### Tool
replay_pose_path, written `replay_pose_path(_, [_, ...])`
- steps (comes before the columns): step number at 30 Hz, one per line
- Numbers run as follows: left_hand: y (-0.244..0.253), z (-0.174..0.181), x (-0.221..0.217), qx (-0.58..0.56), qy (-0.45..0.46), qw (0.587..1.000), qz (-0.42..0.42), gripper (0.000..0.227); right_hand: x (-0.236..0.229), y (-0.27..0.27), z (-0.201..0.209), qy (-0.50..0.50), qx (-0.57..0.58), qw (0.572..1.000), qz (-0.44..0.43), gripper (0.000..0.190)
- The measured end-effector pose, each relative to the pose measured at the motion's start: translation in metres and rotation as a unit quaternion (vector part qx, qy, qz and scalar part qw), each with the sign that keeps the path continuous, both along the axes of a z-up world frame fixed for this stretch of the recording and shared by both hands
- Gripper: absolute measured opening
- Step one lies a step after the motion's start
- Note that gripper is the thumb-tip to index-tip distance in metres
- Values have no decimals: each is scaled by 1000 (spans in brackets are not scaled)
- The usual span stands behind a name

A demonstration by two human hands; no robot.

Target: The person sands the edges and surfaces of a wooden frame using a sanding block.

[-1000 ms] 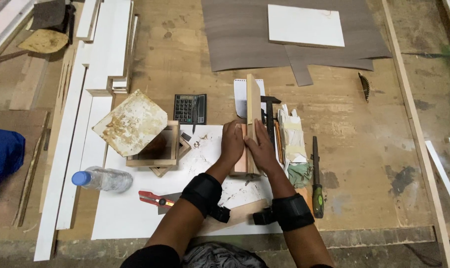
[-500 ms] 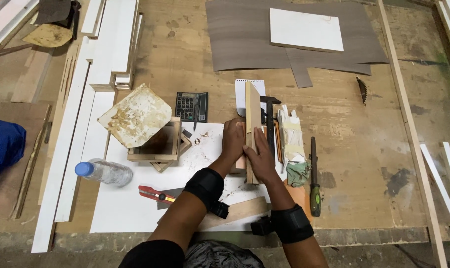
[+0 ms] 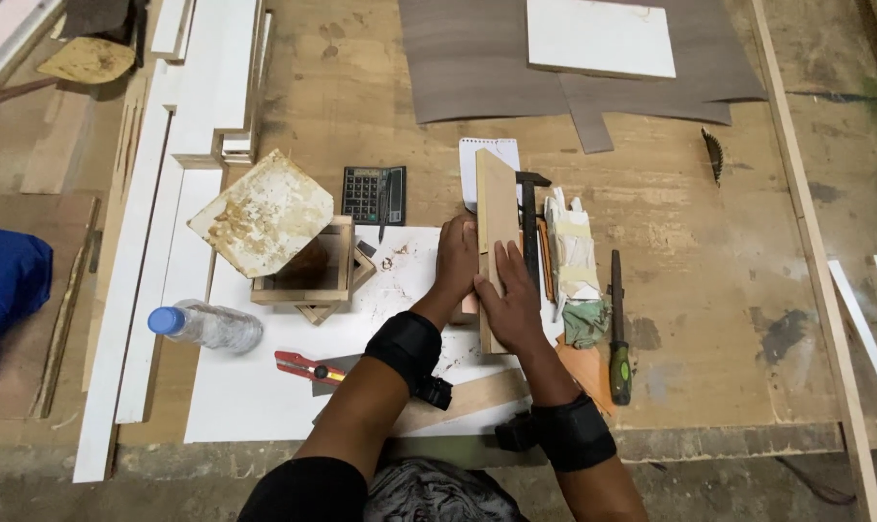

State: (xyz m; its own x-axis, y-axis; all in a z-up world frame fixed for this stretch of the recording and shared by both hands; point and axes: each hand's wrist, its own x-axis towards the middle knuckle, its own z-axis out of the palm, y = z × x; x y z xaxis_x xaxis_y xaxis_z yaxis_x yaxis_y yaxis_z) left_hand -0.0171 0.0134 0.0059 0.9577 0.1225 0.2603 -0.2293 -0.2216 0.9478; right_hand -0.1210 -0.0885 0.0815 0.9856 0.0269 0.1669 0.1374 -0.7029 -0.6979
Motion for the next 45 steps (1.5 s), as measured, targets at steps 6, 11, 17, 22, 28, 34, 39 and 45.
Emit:
replay_pose_path(6, [1, 5, 2, -20, 6, 1000, -9, 32, -10, 4, 6, 14, -13, 1000, -10, 73])
replay_pose_path(11, [-1, -2, 9, -30, 3, 1000, 1, 33, -5, 2, 2, 0, 8, 1000, -3, 73])
replay_pose_path(17, [-4, -7, 20, -26, 14, 999, 15, 33, 8, 1, -5, 3, -26, 1000, -14, 73])
replay_pose_path(22, [-6, -16, 33, -15, -3, 999, 30, 34, 14, 4, 2, -2, -44, 999, -8, 73])
replay_pose_path(28, [-3, -8, 38, -31, 4, 999, 33, 34, 25, 3, 1, -4, -41, 999, 1, 73])
replay_pose_path(34, [-3, -13, 47, -38, 4, 999, 32, 34, 34, 3, -4, -5, -70, 998, 4, 74])
replay_pose_path(39, [2, 1, 47, -48, 23, 998, 16, 33, 41, 5, -2, -5, -79, 997, 7, 78])
replay_pose_path(45, [2, -5, 56, -23, 0, 999, 26, 33, 45, 9, 9, 18, -64, 998, -1, 79])
